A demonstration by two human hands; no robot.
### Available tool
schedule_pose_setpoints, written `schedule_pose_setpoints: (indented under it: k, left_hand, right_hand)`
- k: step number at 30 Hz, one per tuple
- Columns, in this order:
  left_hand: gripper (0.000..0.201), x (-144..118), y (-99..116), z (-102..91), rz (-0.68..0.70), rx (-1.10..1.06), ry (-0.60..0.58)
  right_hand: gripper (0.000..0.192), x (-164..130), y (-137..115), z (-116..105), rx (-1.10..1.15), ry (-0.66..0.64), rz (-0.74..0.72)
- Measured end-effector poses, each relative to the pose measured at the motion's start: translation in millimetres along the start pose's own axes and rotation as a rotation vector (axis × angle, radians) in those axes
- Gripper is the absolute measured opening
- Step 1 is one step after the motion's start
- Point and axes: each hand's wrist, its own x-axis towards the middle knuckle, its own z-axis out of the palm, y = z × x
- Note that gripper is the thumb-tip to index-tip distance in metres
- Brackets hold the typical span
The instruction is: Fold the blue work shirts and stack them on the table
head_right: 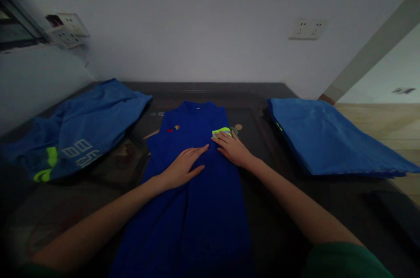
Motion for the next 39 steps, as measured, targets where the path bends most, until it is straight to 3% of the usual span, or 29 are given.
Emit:
schedule_pose_setpoints:
  k: [4, 8, 15, 24, 27, 33, 39]
  left_hand:
    - [0.037, 7.7, -0.5, -3.8, -0.166, -0.061, 0.066]
    - [0.027, 13.1, -3.1, -3.0, -0.203, -0.075, 0.002]
    - [0.007, 13.6, -4.8, -0.1, -0.277, -0.263, 0.062]
    - [0.012, 12.4, -5.5, 4.8, -0.301, -0.281, 0.086]
    - [0.015, 12.3, -5.8, 5.2, -0.298, -0.273, 0.088]
    - [0.027, 11.8, -4.7, 6.7, -0.231, -0.169, 0.085]
    - [0.017, 10.3, -3.1, 7.3, -0.281, -0.148, 0.088]
  right_hand:
    - [0.029, 5.0, -10.6, -12.8, 0.011, 0.107, 0.009]
    - [0.019, 8.4, -17.7, -17.3, 0.007, 0.145, 0.017]
    - [0.02, -7.6, -16.8, -9.1, -0.049, 0.115, -0.018]
    - [0.033, -6.2, -23.1, -11.8, -0.124, 0.049, 0.007]
    - [0.028, -4.2, -24.3, -10.1, -0.144, 0.046, 0.005]
    - [0.021, 9.4, -10.0, -9.9, 0.06, 0.094, 0.041]
    - [0.007, 26.5, 8.1, -13.8, 0.273, -0.051, -0.059]
